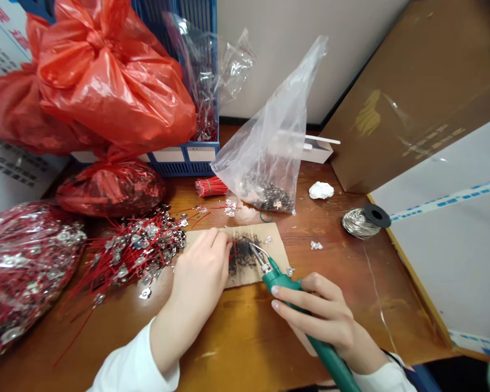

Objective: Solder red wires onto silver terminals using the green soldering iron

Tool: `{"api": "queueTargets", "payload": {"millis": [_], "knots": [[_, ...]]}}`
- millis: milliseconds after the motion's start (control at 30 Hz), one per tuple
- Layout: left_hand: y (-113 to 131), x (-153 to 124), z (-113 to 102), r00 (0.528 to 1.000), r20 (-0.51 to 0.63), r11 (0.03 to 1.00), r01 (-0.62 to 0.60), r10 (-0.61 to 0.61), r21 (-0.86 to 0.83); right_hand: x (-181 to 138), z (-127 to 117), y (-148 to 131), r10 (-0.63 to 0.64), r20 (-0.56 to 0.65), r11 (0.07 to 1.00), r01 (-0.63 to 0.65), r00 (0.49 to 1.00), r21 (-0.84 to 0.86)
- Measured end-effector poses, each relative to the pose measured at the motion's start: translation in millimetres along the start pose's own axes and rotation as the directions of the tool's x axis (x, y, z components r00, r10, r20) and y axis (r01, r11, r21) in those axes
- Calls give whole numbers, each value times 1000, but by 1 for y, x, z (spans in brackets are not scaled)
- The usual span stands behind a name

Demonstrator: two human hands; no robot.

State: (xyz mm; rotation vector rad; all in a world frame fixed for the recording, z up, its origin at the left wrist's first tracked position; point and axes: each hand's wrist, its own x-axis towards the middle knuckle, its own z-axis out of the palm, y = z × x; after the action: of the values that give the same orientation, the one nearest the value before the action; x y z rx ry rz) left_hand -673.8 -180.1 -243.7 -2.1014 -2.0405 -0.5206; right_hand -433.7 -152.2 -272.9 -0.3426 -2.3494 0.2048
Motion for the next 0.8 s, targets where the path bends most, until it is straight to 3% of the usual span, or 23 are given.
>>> {"api": "queueTargets", "payload": {"millis": [133,433,800], "knots": [[-1,-1,0,1000,4,1000,2,-2,-4,4,-1,-3,-59,65,995,64,996,-76],[1,0,0,1000,20,1000,15,-15,4,15,-3,-6,-110,92,987,120,990,-106],[0,1,1,999,32,1000,17,-16,-15,12,-2,-6,-74,94,994,82,993,-78]]}}
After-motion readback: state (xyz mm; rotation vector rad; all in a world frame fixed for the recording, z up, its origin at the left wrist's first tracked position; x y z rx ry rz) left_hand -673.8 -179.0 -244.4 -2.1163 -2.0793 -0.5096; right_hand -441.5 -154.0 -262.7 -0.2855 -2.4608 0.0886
